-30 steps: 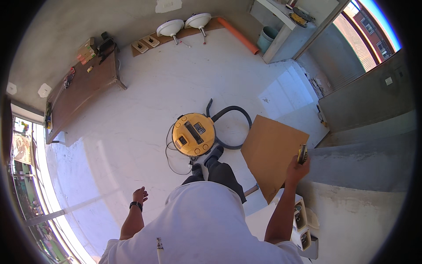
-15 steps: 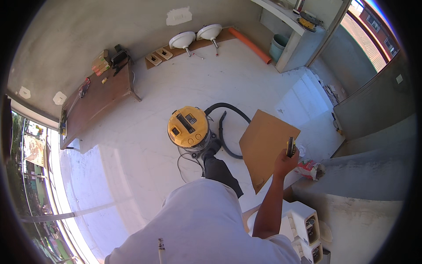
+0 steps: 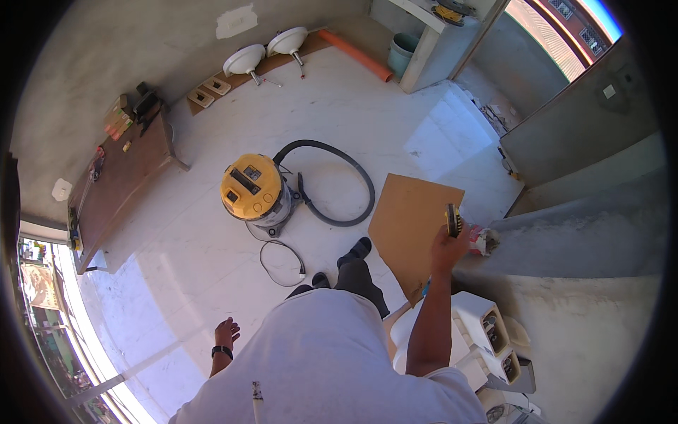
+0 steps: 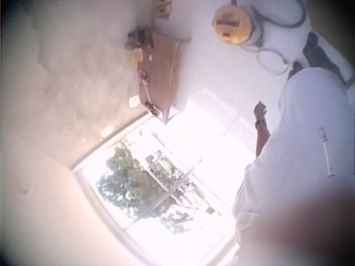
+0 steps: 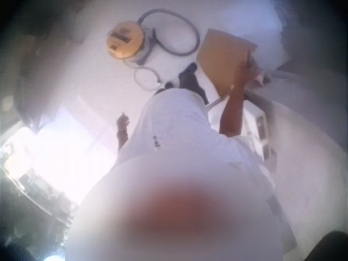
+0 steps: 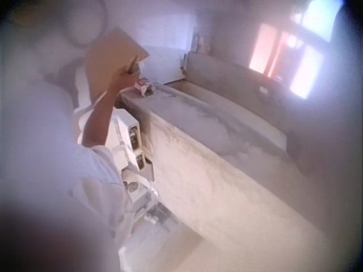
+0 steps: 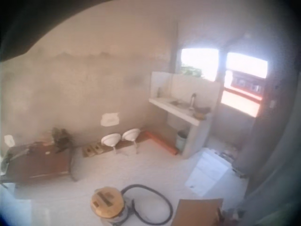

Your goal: The person prepares a new toilet for installation by removing packaging, positioning the unit on cardboard, and installing a black wax ring into the outlet. The person uses a utility knife to cut away protective material and cardboard.

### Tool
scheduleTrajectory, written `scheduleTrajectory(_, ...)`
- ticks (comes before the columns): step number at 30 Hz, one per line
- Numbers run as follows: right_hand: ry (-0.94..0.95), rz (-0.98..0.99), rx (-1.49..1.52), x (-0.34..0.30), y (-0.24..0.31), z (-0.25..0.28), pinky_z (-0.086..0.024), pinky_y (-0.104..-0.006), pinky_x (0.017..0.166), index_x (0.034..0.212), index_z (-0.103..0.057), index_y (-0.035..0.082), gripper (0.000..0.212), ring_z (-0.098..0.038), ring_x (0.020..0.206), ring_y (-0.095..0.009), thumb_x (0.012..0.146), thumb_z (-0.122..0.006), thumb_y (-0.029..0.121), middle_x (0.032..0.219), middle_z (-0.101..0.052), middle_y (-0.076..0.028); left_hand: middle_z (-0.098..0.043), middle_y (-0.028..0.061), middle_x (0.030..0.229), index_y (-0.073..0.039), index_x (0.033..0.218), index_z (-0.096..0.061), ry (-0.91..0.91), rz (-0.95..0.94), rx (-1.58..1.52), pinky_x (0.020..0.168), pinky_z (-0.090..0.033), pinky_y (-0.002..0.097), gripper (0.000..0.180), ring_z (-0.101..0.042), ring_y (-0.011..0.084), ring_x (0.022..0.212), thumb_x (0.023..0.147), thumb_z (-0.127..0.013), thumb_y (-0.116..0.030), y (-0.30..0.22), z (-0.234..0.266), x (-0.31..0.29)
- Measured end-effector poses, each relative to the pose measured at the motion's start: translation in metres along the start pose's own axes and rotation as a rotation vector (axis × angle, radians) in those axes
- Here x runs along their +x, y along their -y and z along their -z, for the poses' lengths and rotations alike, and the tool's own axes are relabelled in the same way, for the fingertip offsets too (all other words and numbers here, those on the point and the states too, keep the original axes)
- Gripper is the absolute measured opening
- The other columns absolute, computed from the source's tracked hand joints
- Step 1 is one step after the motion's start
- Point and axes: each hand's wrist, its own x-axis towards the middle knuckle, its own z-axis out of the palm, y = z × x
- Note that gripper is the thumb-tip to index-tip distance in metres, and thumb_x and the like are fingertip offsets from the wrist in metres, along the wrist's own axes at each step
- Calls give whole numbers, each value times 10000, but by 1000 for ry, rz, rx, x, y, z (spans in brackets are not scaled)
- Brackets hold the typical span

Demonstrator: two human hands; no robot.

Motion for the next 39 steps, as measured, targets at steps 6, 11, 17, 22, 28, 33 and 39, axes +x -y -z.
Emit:
scheduleTrajectory(6, -47, -74, -156, 22, -24, 20, -545, -469, 753, 1133, -664, -24, 294, -693, 831, -407, 864, -662, 94, 922, -702, -212, -708, 110, 1075, -46, 1311, -621, 50, 200, -62, 773, -583, 462, 411, -704, 259, 905, 1021, -653, -336, 50, 0, 13)
scheduleTrajectory(11, -60, -118, -109, 43, -32, 47, -536, -458, 738, 1102, -667, -17, 271, -683, 803, -403, 847, -656, 75, 881, -699, -207, -704, 131, 1065, -54, 1296, -634, 137, 86, -5, 801, -578, 487, 386, -699, 287, 904, 1024, -648, -327, 67, -27, 40)
scheduleTrajectory(17, -27, -88, -129, 46, -55, 70, -534, -450, 707, 1099, -655, -31, 271, -675, 771, -400, 845, -653, 62, 877, -693, -217, -696, 98, 947, -54, 1209, -679, 196, 122, -15, 757, -570, 440, 324, -688, 259, 838, 1019, -654, -315, 52, -96, 71)
scheduleTrajectory(22, -7, -34, -80, 34, -87, 79, -529, -448, 700, 1100, -645, -37, 269, -665, 765, -411, 859, -665, 80, 878, -682, -223, -723, 81, 1002, -60, 1183, -675, 193, 113, 12, 744, -562, 390, 333, -705, 220, 881, 1000, -655, -338, -1, -156, 80)
scheduleTrajectory(28, 171, -31, -200, 41, -115, 65, -547, -433, 744, 1141, -652, -27, 285, -667, 790, -402, 874, -656, 74, 902, -685, -217, -709, 86, 1090, -36, 1318, -604, 228, 40, -18, 785, -587, 384, 453, -706, 211, 941, 1006, -676, -357, -22, -182, 63)
scheduleTrajectory(33, 224, -54, -166, 67, -115, 24, -547, -438, 760, 1147, -655, -22, 280, -680, 831, -418, 892, -642, 90, 928, -697, -222, -715, 74, 1059, -47, 1312, -613, 202, 142, 110, 768, -587, 384, 443, -708, 198, 915, 999, -690, -350, -49, -197, 63)
scheduleTrajectory(39, 328, -60, -273, 126, -145, -31, -549, -422, 783, 1158, -660, -20, 281, -696, 879, -417, 911, -639, 112, 957, -704, -219, -716, 66, 1070, -50, 1320, -616, 138, 192, 96, 756, -583, 364, 448, -705, 183, 905, 1000, -683, -357, -120, -236, 77)
